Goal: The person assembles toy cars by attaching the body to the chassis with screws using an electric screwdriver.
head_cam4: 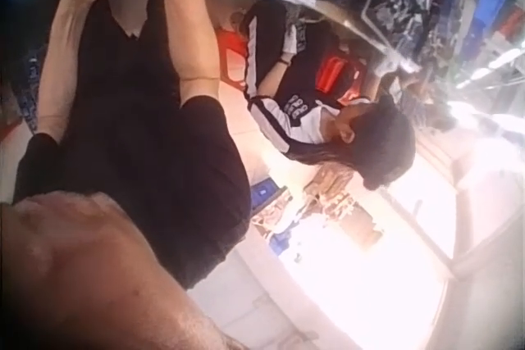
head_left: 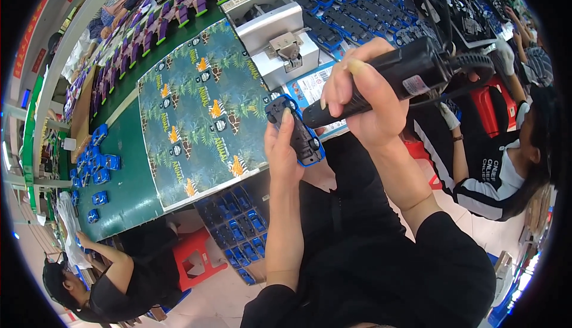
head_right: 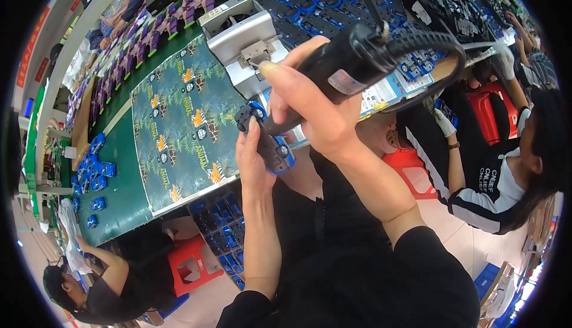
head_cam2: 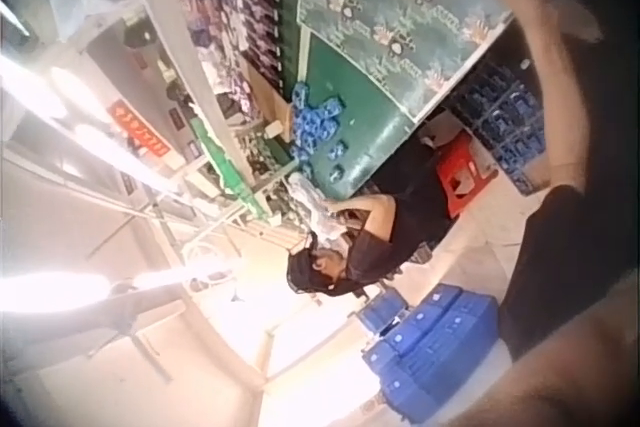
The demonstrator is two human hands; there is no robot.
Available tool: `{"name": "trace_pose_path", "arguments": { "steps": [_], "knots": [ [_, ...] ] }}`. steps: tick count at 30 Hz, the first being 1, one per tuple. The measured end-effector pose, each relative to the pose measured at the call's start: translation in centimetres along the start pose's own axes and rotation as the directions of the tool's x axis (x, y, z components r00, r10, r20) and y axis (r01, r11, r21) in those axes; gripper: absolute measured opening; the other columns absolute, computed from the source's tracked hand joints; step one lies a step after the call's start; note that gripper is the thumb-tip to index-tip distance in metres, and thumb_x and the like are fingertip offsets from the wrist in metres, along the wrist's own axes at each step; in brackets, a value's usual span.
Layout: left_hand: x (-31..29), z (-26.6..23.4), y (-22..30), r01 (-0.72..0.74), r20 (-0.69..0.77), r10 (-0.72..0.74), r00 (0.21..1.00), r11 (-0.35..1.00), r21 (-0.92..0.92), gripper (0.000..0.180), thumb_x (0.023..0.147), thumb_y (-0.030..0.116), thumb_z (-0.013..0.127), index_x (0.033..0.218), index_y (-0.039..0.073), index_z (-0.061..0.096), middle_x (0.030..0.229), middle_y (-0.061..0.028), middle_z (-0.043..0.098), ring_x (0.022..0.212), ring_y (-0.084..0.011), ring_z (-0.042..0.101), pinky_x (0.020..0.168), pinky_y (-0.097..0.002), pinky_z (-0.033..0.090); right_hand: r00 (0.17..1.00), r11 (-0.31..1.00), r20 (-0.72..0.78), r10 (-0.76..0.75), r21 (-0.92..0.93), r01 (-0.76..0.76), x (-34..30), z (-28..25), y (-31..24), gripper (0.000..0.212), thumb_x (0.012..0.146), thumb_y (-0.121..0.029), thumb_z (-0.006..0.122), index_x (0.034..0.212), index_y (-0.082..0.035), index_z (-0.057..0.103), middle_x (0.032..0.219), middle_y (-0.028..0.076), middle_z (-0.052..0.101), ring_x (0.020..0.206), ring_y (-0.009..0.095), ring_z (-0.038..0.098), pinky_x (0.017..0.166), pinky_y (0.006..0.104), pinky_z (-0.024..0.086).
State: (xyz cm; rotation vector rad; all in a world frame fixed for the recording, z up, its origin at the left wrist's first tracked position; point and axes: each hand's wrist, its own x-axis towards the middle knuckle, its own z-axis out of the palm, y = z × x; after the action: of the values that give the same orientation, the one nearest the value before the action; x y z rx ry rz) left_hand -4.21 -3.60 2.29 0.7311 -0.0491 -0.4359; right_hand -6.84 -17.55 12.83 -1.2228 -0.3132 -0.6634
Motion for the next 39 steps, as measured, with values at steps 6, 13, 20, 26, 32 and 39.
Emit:
{"name": "trace_pose_path", "arguments": {
  "steps": [6,13,20,26,32,39],
  "knots": [
    [0.1,-0.4,-0.3,0.042,0.017,-0.041,0.999,0.997,-0.064,0.025,0.099,0.019,0.058,0.117,0.001,0.053,0.103,-0.0139,0.067,0.080,-0.0222,0.070,0.072,-0.0404,0.062,0.996,0.994,-0.088,-0.034,0.103,0.043,-0.2,-0.8,-1.1,0.021,0.094,-0.024,0.051,0.095,-0.003,0.051,0.065,0.008,0.049,0.049,0.018,0.051,0.053,0.0333,0.048],
    [0.8,-1.8,-1.6,0.003,0.007,-0.003,1.000,0.999,0.044,0.024,0.100,0.022,0.056,0.115,0.003,0.057,0.104,-0.0140,0.069,0.082,-0.0258,0.072,0.072,-0.0404,0.062,0.999,0.993,-0.022,0.045,0.109,-0.042,-0.6,-0.5,0.6,0.015,0.095,-0.019,0.051,0.097,-0.004,0.050,0.064,0.008,0.049,0.047,0.019,0.050,0.052,0.0358,0.049],
    [0.1,-0.5,0.4,-0.011,-0.009,0.012,1.000,0.995,0.099,0.024,0.095,0.015,0.065,0.114,0.002,0.056,0.099,-0.0126,0.067,0.076,-0.0205,0.069,0.064,-0.0348,0.059,0.995,0.984,-0.100,0.000,0.179,0.018,0.1,-1.6,-0.9,0.019,0.098,-0.024,0.049,0.097,-0.005,0.050,0.064,0.006,0.048,0.047,0.017,0.049,0.054,0.0333,0.048],
    [0.0,0.0,-0.2,-0.078,-0.024,0.086,0.996,0.968,0.237,0.025,0.092,0.014,0.069,0.109,0.000,0.057,0.098,-0.0136,0.067,0.072,-0.0225,0.069,0.064,-0.0371,0.058,0.963,0.971,-0.259,0.069,-0.204,-0.125,2.5,-2.9,3.3,0.018,0.082,-0.012,0.078,0.083,-0.002,0.064,0.063,0.003,0.061,0.051,0.012,0.058,0.052,0.0245,0.045],
    [-0.1,-0.6,-1.5,-0.157,-0.002,0.171,0.985,0.913,0.377,0.025,0.087,0.005,0.072,0.108,0.001,0.059,0.093,-0.0091,0.067,0.072,-0.0176,0.067,0.066,-0.0327,0.056,0.973,0.928,-0.232,-0.013,-0.365,-0.075,0.3,-3.7,4.3,0.056,0.077,-0.006,0.081,0.123,0.003,0.050,0.112,0.014,0.063,0.098,0.018,0.064,0.088,0.0324,0.051],
    [-0.4,-0.4,-2.0,-0.185,-0.007,0.218,0.976,0.846,0.501,0.032,0.085,0.004,0.075,0.112,0.001,0.058,0.095,-0.0053,0.066,0.079,-0.0126,0.064,0.071,-0.0288,0.053,0.984,0.626,0.050,-0.171,-0.765,0.148,-7.3,-2.1,3.2,0.079,0.066,-0.015,0.087,0.133,0.001,0.048,0.122,0.017,0.058,0.112,0.029,0.059,0.097,0.0399,0.047]
  ]
}}
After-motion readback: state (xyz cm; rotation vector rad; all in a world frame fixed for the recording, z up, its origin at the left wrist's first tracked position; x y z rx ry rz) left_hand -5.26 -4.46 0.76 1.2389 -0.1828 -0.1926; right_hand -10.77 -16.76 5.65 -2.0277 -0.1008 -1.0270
